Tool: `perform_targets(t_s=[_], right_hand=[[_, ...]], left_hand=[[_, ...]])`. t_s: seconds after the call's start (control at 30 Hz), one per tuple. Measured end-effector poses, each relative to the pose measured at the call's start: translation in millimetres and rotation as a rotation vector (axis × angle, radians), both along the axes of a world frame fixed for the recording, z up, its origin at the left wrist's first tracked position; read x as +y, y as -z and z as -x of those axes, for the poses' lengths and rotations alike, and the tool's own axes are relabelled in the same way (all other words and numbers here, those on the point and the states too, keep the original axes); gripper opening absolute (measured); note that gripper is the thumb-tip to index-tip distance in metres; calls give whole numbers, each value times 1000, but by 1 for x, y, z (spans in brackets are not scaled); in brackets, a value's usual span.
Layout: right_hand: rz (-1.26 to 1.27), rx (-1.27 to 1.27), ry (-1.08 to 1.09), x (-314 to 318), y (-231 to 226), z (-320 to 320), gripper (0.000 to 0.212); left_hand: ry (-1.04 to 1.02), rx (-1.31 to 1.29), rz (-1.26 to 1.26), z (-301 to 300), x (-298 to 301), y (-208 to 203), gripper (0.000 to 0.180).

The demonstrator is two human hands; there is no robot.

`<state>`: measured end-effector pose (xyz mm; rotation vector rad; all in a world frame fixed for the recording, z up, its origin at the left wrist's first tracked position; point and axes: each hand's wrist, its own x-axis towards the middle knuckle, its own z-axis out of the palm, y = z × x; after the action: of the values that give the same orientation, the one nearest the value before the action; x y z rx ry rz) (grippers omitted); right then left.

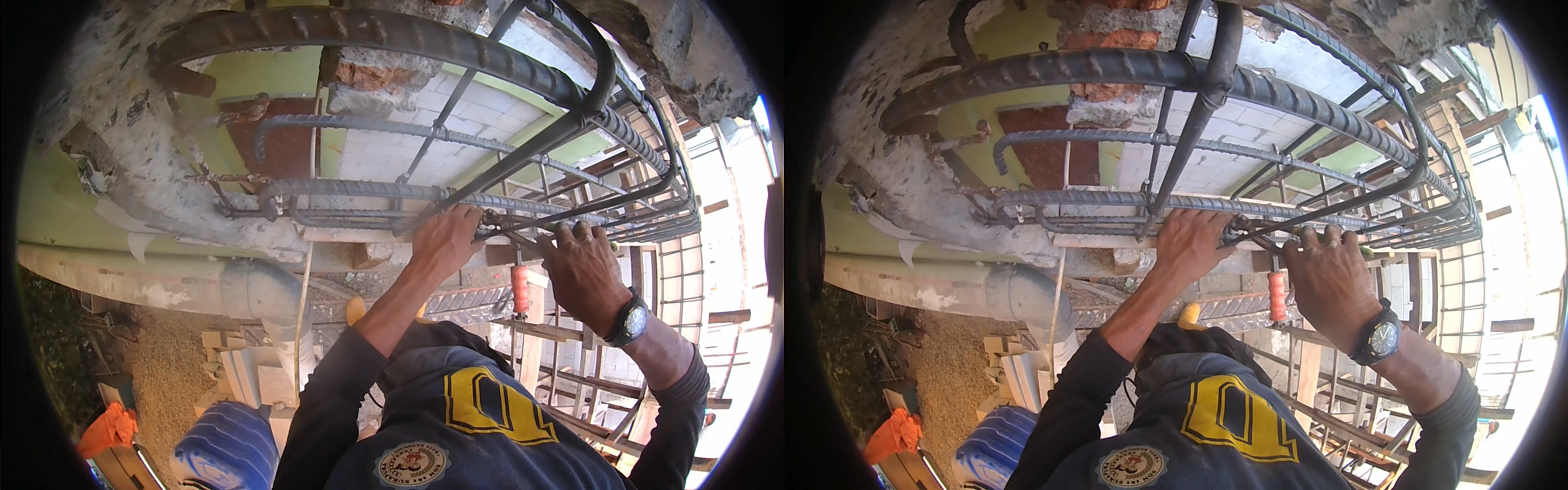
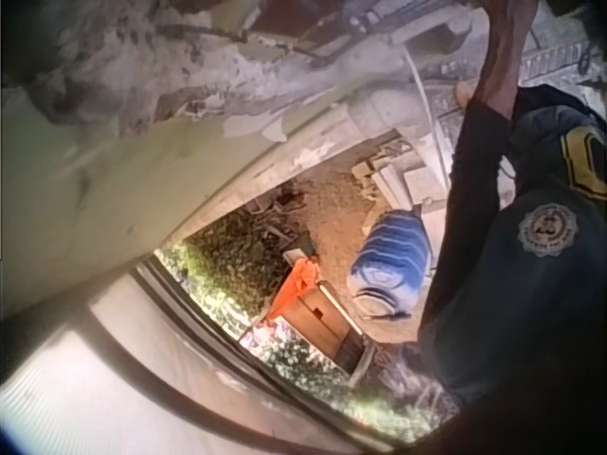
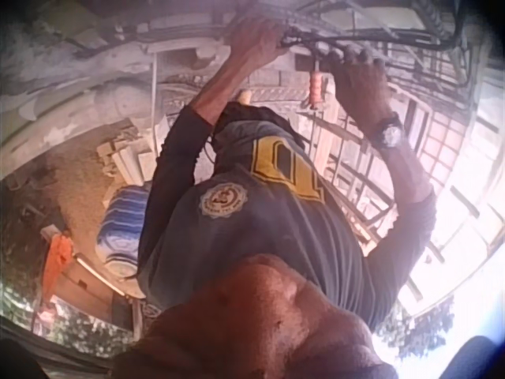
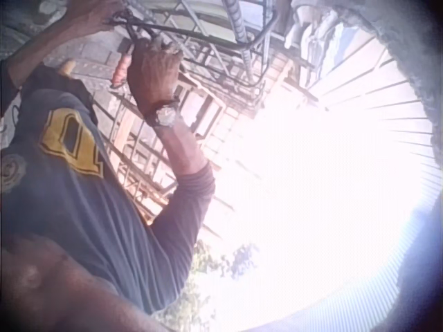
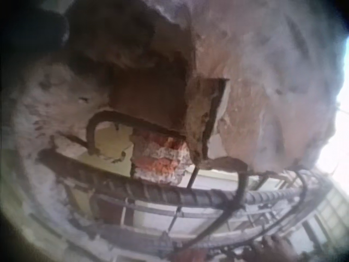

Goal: The person ties sections of rebar together using wire and a pair of pliers. They wrap the wire around the metal rods, twist it tightly with the tool, and cut the excess wire.

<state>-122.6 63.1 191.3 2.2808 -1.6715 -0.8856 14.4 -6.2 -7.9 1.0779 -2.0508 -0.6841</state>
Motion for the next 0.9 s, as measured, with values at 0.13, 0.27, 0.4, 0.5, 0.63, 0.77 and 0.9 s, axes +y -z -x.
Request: perform_targets(t_s=[0.13, 0.27, 0.4, 0.5, 0.63, 0.77, 0.9], right_hand=[[35, 15, -67, -1, 1, 3, 35], [-87, 105, 51, -2, -3, -2, 34], [-209, 34, 224, -4, -12, -15, 30], [-11, 20, -13, 1, 0, -6, 23], [-92, 27, 11, -9, 0, -8, 17], [-148, -59, 38, -11, -7, -6, 16], [-221, -61, 139, -21, -13, -11, 16]], left_hand=[[-27, -49, -23, 4, -1, 3, 50], [-35, -60, -23, 5, 0, 4, 50], [-33, -33, 10, 6, 1, 9, 52], [-44, -45, 34, 5, 0, 10, 53], [-25, -39, 16, 5, -1, 8, 54], [-24, -46, 30, 3, -2, 4, 54], [-10, -61, 0, 1, -2, 4, 52]])
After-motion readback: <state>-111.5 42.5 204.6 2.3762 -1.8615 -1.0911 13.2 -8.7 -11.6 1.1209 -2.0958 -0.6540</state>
